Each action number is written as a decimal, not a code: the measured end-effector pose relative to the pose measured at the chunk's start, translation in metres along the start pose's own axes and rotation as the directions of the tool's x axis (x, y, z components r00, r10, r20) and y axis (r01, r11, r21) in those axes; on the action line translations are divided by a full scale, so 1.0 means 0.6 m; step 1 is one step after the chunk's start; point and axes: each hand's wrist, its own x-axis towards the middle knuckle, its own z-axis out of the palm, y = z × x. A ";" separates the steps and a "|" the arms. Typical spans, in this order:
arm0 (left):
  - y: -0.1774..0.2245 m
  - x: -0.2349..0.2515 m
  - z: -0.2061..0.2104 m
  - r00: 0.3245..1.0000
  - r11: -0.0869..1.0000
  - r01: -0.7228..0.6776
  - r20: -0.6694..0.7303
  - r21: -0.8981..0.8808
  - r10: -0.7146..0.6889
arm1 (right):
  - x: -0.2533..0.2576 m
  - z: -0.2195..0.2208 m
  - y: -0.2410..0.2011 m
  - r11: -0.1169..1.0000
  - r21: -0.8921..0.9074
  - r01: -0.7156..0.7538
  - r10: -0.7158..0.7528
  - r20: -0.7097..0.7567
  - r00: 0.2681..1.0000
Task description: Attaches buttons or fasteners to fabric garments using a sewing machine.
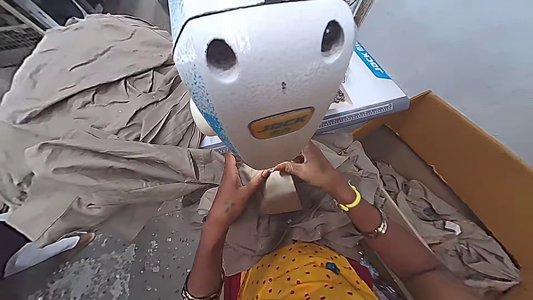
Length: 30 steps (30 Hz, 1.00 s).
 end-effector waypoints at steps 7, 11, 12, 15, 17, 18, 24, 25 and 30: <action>0.009 0.001 -0.006 0.999 0.999 0.041 0.027 0.029 -0.042 | -0.039 0.022 0.027 0.926 0.347 -0.149 0.151 0.023 0.988; 0.002 -0.001 -0.001 0.999 0.999 0.036 0.007 0.001 -0.036 | -0.043 0.029 0.023 0.906 0.398 -0.142 0.153 0.005 0.988; 0.001 -0.001 0.001 1.000 1.000 0.028 0.005 -0.004 -0.028 | -0.043 0.030 0.021 0.909 0.396 -0.131 0.143 -0.002 0.990; -0.001 -0.002 -0.008 0.998 0.998 0.033 0.056 -0.056 -0.030 | -0.043 0.033 0.020 0.914 0.393 -0.099 0.118 -0.023 0.993; -0.005 0.000 -0.033 0.990 0.986 0.035 0.141 -0.163 -0.012 | -0.044 0.033 0.021 0.914 0.396 -0.094 0.113 -0.025 0.993; -0.015 0.004 -0.047 0.986 0.978 0.011 0.163 -0.207 0.023 | -0.045 0.033 0.022 0.914 0.394 -0.093 0.112 -0.025 0.993; -0.089 0.017 -0.107 0.950 0.945 0.027 0.303 -0.325 0.077 | -0.049 0.032 0.023 0.891 0.436 -0.128 0.137 0.009 0.991; -0.095 0.018 -0.111 0.935 0.944 0.062 0.349 -0.323 0.058 | -0.048 0.033 0.024 0.881 0.454 -0.131 0.140 0.015 0.990; -0.135 0.039 -0.127 0.811 0.889 0.180 0.575 -0.421 0.109 | -0.047 0.023 0.027 0.876 0.457 -0.154 0.125 0.095 0.988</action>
